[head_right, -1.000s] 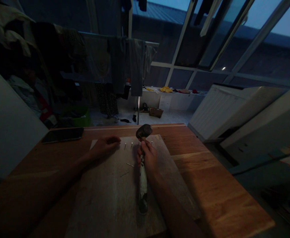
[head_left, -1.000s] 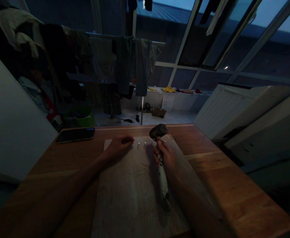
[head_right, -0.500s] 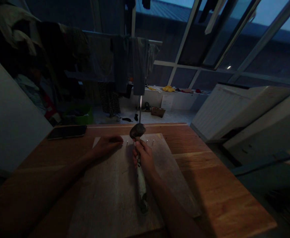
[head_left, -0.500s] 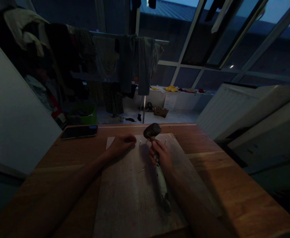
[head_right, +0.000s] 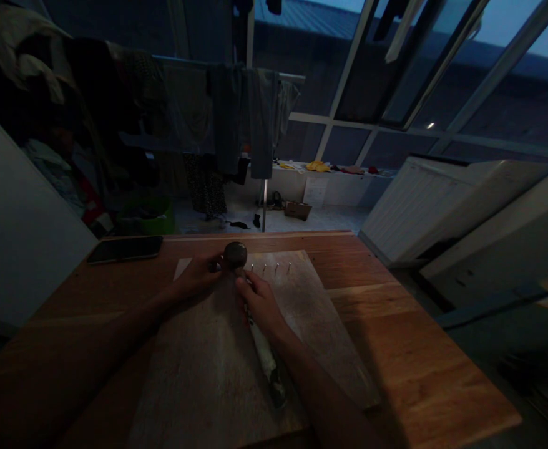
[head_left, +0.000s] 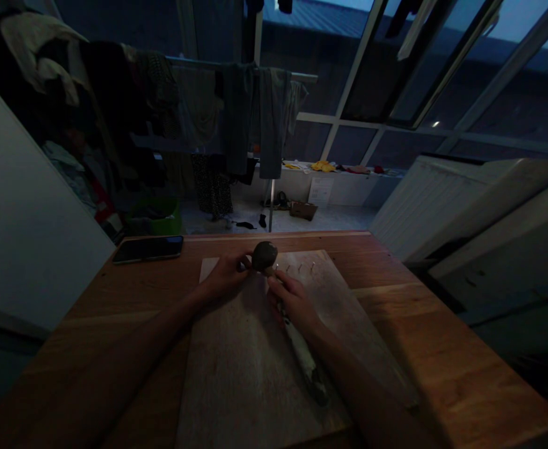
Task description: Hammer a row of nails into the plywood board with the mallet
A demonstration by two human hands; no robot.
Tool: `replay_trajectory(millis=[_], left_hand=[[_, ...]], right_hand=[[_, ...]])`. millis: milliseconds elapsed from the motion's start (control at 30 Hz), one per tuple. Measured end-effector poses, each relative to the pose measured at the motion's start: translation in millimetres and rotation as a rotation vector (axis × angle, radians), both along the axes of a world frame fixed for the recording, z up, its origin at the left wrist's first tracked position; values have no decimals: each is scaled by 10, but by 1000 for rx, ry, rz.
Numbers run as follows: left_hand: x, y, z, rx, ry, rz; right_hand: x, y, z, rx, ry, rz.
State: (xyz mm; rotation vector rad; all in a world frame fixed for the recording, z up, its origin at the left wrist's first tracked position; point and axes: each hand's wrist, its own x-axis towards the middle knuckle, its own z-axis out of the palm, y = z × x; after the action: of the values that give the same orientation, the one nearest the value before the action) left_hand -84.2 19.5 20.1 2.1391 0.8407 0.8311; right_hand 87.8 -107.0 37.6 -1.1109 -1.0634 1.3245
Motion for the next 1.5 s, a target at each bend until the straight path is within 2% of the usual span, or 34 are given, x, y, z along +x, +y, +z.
replay_trajectory(millis=[133, 267, 333, 433, 467, 600, 633, 733, 833, 900, 967, 1100, 1200, 1300, 1500], left_hand=[[7, 29, -37, -6, -18, -13], [10, 39, -52, -4, 2, -25], [2, 20, -30, 83, 22, -5], [5, -80, 50, 331, 65, 24], [18, -138, 85, 420, 107, -25], [154, -465, 177, 735, 401, -437], [199, -555, 177, 789, 462, -489], [310, -764, 147, 908, 548, -488], [326, -798, 155, 959, 549, -469], [268, -699, 201, 904, 529, -471], [164, -525, 243, 754, 459, -426], [-76, -143, 183, 287, 138, -140], [-195, -7, 51, 29, 2, 31], [-232, -7, -28, -55, -30, 46], [-205, -46, -50, -28, -52, 10]], right_hand=[[3, -1, -39, 35, -31, -12], [44, -1, -8, -3, -25, 13], [82, 4, 25, -21, 29, -4], [168, 24, 66, -5, 149, -106], [203, 33, 73, 9, 179, -150], [337, 66, 74, 57, 183, -267], [359, 71, 72, 61, 171, -275], [377, 75, 67, 63, 148, -278], [346, 68, 60, 57, 141, -264], [320, 60, 52, 48, 145, -257], [300, 51, 43, 43, 154, -250], [268, 39, 32, 19, 176, -222], [238, 32, 37, 12, 181, -216], [192, 19, 85, 22, 157, -224], [0, 10, 268, 38, 136, -219]])
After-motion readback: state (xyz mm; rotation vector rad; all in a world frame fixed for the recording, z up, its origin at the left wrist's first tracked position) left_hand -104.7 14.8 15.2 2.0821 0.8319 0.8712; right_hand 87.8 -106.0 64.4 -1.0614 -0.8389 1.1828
